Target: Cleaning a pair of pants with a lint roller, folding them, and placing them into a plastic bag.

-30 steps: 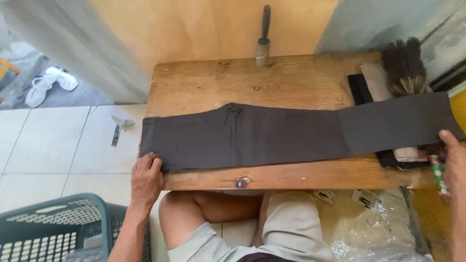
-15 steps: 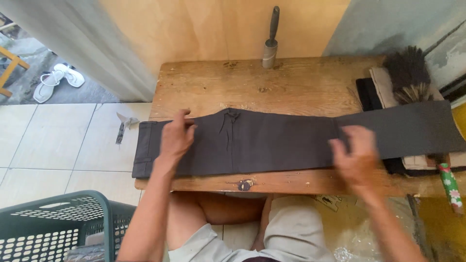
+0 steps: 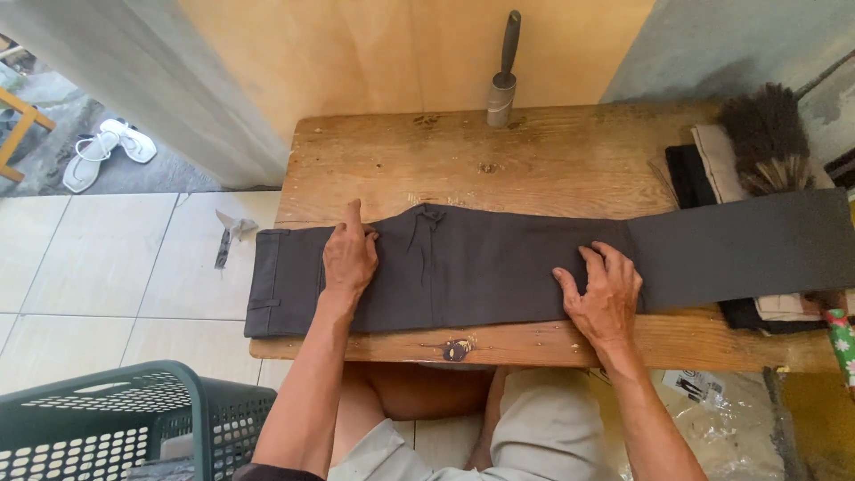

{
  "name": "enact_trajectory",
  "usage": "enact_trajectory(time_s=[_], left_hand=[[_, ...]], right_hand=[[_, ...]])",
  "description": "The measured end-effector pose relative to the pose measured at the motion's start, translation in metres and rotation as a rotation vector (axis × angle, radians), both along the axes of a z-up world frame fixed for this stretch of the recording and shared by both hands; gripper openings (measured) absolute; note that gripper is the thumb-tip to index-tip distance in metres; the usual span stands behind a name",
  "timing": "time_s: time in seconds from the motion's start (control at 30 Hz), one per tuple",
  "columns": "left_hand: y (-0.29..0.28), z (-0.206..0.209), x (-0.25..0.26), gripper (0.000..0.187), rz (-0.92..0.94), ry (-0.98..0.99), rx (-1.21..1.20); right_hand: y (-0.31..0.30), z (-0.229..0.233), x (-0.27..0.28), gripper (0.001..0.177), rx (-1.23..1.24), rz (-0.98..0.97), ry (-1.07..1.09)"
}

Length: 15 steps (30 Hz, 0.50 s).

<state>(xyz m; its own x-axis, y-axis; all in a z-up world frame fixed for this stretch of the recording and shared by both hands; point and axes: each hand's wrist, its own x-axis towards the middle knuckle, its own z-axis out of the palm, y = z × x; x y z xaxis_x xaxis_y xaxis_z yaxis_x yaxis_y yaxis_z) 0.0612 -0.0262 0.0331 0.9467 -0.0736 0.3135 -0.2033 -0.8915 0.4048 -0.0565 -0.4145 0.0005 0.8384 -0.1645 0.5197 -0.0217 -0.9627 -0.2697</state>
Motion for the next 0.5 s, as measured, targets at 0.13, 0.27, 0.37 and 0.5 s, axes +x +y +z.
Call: enact_trajectory(time_s=[0.13, 0.27, 0.37, 0.5], left_hand=[[0.001, -0.022, 0.006, 0.055, 0.078, -0.052, -0.333], [0.003, -0.026, -0.019, 0.042, 0.195, -0.118, -0.598], [-0.001, -0.028, -0.044, 0.033, 0.228, -0.166, -0.654], [-0.010, -0.019, -0.051, 0.027, 0.230, -0.222, -0.594]], right_hand=[[-0.003, -0.003, 0.002, 0.050, -0.027, -0.007, -0.009], [-0.001, -0.001, 0.000, 0.051, -0.017, -0.002, 0.002], [-0.001, 0.002, 0.000, 0.052, 0.004, -0.006, 0.018], [-0.002, -0.004, 0.001, 0.051, -0.019, -0.022, 0.015]])
